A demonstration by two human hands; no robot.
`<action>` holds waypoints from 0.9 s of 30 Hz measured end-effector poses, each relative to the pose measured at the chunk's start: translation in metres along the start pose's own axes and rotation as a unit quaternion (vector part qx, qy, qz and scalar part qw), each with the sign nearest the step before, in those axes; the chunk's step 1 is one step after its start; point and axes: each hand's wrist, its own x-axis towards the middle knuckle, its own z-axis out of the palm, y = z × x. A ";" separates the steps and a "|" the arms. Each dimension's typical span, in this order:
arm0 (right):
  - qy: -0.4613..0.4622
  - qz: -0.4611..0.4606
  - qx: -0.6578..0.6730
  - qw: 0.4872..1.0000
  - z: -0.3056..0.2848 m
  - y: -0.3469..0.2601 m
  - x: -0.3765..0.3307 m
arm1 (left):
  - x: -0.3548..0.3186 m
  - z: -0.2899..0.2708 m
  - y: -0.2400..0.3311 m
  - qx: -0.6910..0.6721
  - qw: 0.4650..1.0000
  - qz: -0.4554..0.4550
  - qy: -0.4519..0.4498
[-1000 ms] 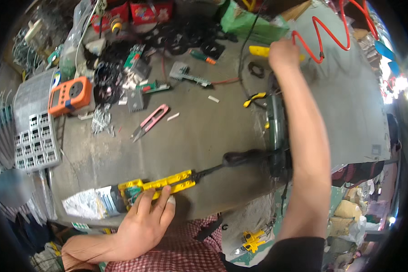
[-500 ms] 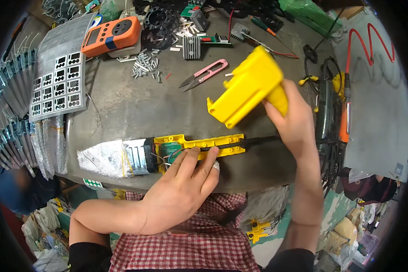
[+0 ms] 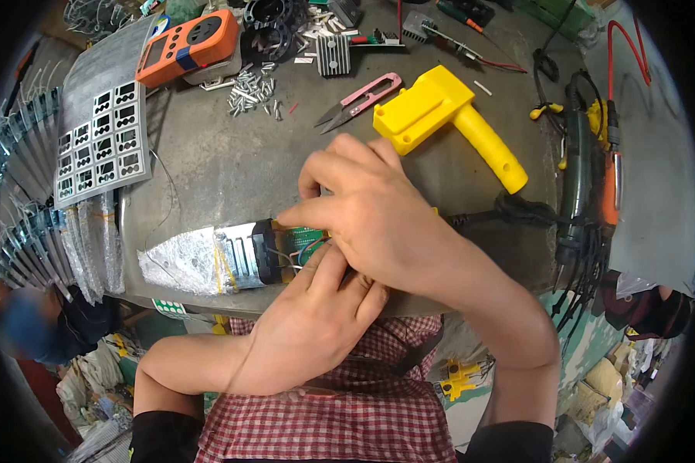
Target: Assembling electronic components into a yellow housing using a soldering iron and screwdriver.
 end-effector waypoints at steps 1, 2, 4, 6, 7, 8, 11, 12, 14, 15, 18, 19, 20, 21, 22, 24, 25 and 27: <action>-0.016 -0.007 -0.022 1.000 0.000 0.002 0.003 | -0.001 0.001 -0.001 -0.011 1.000 0.004 0.016; -0.018 -0.006 -0.020 1.000 0.001 0.005 0.004 | -0.001 0.002 -0.001 -0.013 1.000 0.002 0.015; -0.058 -0.028 -0.003 0.998 0.002 0.009 0.007 | -0.001 0.003 -0.001 -0.002 1.000 0.002 0.016; -0.071 -0.033 0.005 0.997 0.003 0.011 0.008 | -0.002 0.003 -0.002 -0.001 1.000 0.003 0.012; -0.083 -0.039 0.011 0.996 0.002 0.011 0.008 | -0.002 0.002 -0.002 0.003 1.000 0.007 0.009; -0.084 -0.036 0.011 0.996 0.001 0.012 0.008 | -0.002 0.001 -0.001 0.000 1.000 0.008 0.009; -0.108 -0.036 0.023 0.993 0.000 0.014 0.010 | -0.001 0.003 -0.001 -0.002 1.000 0.009 0.007; -0.127 -0.039 0.012 0.991 -0.002 0.013 0.011 | -0.001 0.003 -0.001 -0.007 1.000 0.008 0.008; -0.144 -0.041 0.001 0.989 -0.007 0.010 0.013 | -0.001 0.002 0.000 -0.012 1.000 0.009 0.008; -0.149 -0.044 -0.021 0.988 -0.008 0.007 0.013 | -0.001 0.001 0.000 -0.015 1.000 0.007 -0.005; -0.156 -0.034 -0.027 0.987 -0.004 0.011 0.010 | -0.001 -0.001 -0.002 -0.011 1.000 0.005 -0.018; -0.160 -0.020 -0.012 0.987 -0.004 0.013 0.009 | 0.000 -0.002 -0.003 -0.006 1.000 0.005 -0.018; -0.159 -0.021 -0.017 0.987 -0.009 0.013 0.007 | 0.001 -0.002 -0.005 -0.004 1.000 0.007 -0.014; -0.083 0.009 -0.010 0.996 -0.016 0.014 0.004 | 0.000 -0.002 -0.006 -0.001 1.000 0.002 -0.011; -0.008 0.042 -0.002 0.999 -0.025 0.017 -0.003 | 0.000 -0.001 -0.005 -0.001 1.000 0.000 -0.006; 0.161 0.150 -0.178 0.959 -0.048 0.042 -0.024 | 0.000 0.001 -0.002 0.000 1.000 -0.003 -0.007; 0.180 0.184 -0.269 0.928 -0.059 0.052 -0.036 | 0.001 -0.001 -0.001 -0.001 1.000 0.004 -0.006; 0.148 0.198 -0.333 0.910 -0.063 0.071 -0.056 | 0.001 -0.001 0.000 -0.002 1.000 0.005 -0.004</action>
